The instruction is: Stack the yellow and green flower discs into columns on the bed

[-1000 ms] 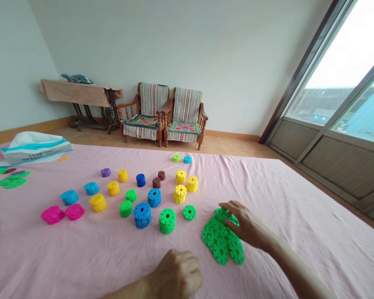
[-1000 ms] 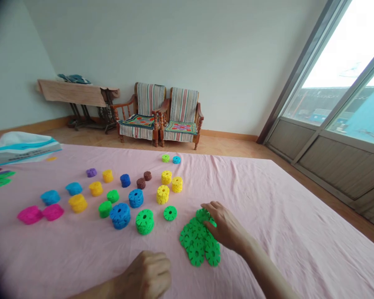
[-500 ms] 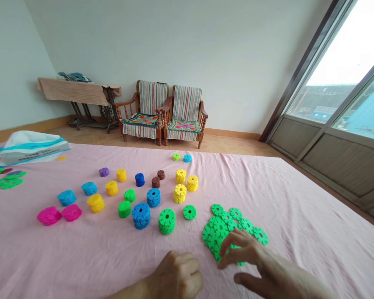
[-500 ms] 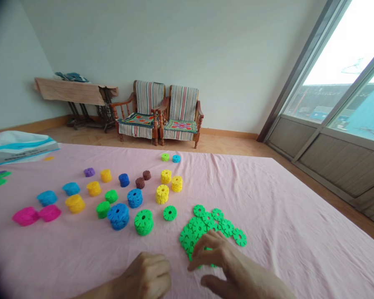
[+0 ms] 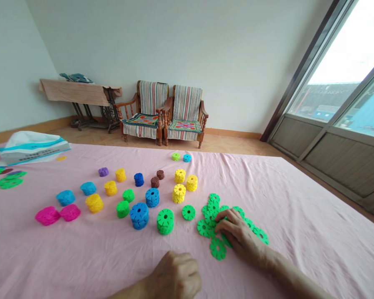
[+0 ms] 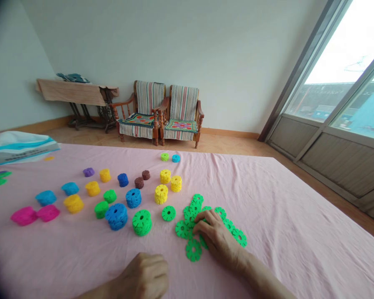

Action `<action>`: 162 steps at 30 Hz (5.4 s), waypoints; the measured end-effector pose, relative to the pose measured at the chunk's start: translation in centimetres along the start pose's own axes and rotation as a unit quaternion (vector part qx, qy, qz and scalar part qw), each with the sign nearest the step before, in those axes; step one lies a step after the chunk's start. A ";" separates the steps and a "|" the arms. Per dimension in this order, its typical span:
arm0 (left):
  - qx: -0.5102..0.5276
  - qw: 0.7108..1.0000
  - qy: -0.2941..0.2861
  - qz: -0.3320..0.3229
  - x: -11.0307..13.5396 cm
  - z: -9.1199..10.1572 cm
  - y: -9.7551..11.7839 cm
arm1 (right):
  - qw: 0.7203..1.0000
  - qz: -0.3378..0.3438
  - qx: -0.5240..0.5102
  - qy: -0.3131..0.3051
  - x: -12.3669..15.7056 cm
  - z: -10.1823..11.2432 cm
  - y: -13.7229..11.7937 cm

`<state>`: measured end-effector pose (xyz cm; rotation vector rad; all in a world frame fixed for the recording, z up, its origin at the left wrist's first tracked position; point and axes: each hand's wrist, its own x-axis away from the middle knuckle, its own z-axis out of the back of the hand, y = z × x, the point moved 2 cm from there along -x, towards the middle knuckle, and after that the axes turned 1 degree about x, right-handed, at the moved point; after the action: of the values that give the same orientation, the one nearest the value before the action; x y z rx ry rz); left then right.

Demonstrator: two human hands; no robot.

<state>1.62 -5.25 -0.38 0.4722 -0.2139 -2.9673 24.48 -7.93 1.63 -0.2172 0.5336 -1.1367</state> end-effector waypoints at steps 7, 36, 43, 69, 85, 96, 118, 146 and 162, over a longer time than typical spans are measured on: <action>-0.002 1.000 0.010 0.007 0.0 0.0 0.0 | 0.988 -0.106 0.061 0.099 3.5 1.4 1.0; 0.003 1.000 0.003 0.010 -0.1 0.3 0.4 | 0.993 -0.112 -0.024 -0.031 -3.3 -0.9 -2.6; -0.008 1.000 -0.011 0.008 -0.3 0.6 0.4 | 0.993 -0.107 -0.023 -0.038 -3.9 -0.8 -2.1; -0.031 0.999 -0.005 -0.013 -0.2 -0.9 -0.4 | 0.990 -0.111 0.003 0.089 -8.1 -3.6 -2.9; -0.040 0.999 -0.001 -0.023 0.0 -1.0 -0.3 | 0.987 -0.130 -0.040 0.080 -8.0 -1.6 -2.1; -0.036 0.999 0.013 -0.026 -0.1 -1.1 -0.6 | 0.994 -0.094 -0.009 -0.052 -4.8 1.6 1.4; -0.024 0.998 0.050 -0.026 0.1 -1.3 -0.6 | 0.991 -0.107 -0.080 0.030 -6.3 0.9 -0.3; -0.024 0.999 0.037 -0.028 -0.2 -0.5 -0.4 | 0.988 -0.100 -0.086 0.077 -8.3 -3.4 -2.7; -0.028 0.998 0.038 -0.038 -0.1 -1.1 -0.7 | 0.977 -0.143 -0.069 0.144 -7.1 0.6 0.6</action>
<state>1.95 -4.65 -1.48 0.5964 -0.1063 -3.0127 23.03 -1.33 3.99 -0.2563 0.8603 -1.4243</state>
